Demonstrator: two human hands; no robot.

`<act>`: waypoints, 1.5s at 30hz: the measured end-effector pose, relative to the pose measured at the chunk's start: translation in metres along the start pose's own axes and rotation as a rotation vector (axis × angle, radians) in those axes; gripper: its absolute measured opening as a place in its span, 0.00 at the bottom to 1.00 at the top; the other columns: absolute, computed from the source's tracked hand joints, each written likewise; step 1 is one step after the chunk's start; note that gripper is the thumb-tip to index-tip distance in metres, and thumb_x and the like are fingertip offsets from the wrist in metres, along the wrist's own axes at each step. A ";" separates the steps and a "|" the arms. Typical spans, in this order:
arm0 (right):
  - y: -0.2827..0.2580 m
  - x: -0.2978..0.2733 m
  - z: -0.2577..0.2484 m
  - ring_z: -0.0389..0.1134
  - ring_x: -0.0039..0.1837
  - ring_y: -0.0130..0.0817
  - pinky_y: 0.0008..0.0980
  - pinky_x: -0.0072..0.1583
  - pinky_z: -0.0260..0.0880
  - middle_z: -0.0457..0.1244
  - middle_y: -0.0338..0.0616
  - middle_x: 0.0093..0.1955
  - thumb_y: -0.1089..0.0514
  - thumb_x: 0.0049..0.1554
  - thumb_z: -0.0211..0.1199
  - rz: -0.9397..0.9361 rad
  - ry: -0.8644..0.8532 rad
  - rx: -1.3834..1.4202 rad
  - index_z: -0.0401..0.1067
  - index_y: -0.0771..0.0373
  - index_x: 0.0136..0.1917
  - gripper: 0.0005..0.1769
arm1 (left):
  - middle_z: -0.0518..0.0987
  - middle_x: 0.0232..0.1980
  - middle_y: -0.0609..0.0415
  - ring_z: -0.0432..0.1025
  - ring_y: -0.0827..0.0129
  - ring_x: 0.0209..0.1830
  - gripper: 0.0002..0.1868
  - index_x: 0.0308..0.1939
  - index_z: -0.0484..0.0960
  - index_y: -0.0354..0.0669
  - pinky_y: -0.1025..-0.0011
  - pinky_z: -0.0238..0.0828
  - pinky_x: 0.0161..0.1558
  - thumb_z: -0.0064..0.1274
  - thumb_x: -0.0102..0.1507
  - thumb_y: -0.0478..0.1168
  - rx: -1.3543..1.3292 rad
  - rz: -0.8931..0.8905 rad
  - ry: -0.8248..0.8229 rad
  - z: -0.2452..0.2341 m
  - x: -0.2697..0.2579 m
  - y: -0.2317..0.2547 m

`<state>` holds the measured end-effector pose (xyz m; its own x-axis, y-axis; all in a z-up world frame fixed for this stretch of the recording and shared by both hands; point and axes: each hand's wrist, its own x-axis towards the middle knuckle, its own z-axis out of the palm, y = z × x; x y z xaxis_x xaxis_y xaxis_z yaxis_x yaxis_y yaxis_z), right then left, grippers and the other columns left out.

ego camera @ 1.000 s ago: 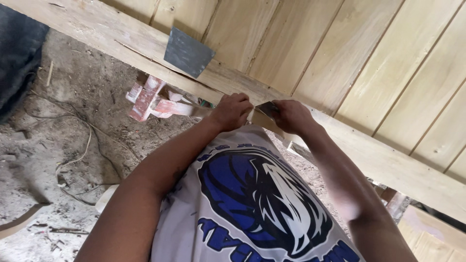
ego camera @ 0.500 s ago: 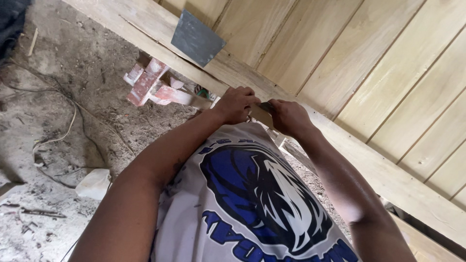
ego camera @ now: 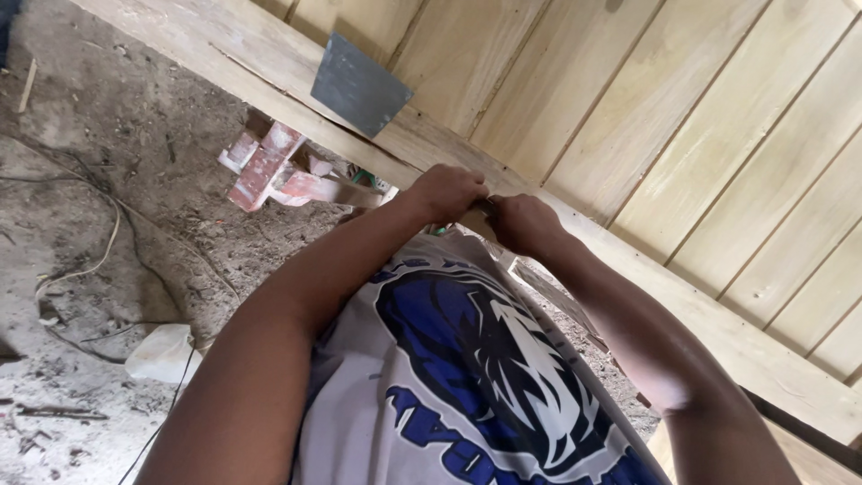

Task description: The person uses small metal scraper plates and sandpaper to smooth the edges and joint surfaces of a wooden door assembly.

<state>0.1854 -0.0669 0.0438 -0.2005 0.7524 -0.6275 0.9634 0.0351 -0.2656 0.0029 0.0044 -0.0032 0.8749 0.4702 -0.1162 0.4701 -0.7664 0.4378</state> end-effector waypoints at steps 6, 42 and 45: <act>-0.005 0.013 -0.011 0.75 0.42 0.42 0.42 0.45 0.77 0.71 0.43 0.43 0.48 0.64 0.56 0.015 0.002 0.016 0.78 0.37 0.59 0.13 | 0.82 0.44 0.54 0.79 0.56 0.45 0.06 0.42 0.81 0.49 0.55 0.75 0.42 0.50 0.64 0.42 0.005 0.025 -0.119 0.015 0.013 -0.019; -0.070 0.048 -0.028 0.73 0.50 0.45 0.45 0.50 0.75 0.71 0.47 0.49 0.54 0.59 0.61 0.139 -0.008 0.110 0.80 0.48 0.53 0.10 | 0.81 0.41 0.50 0.77 0.49 0.40 0.07 0.42 0.82 0.45 0.53 0.74 0.40 0.53 0.62 0.41 -0.216 0.177 -0.157 -0.034 -0.019 -0.079; -0.095 0.065 -0.033 0.74 0.49 0.44 0.44 0.50 0.75 0.71 0.44 0.47 0.54 0.61 0.59 0.080 0.124 0.283 0.79 0.47 0.54 0.10 | 0.80 0.40 0.48 0.76 0.47 0.40 0.07 0.41 0.80 0.43 0.53 0.74 0.39 0.54 0.65 0.42 -0.155 0.128 -0.125 -0.068 -0.037 -0.109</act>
<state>0.0869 0.0000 0.0522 -0.0864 0.8207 -0.5648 0.8841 -0.1983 -0.4233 -0.0891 0.1004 0.0137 0.9385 0.3081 -0.1559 0.3390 -0.7358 0.5863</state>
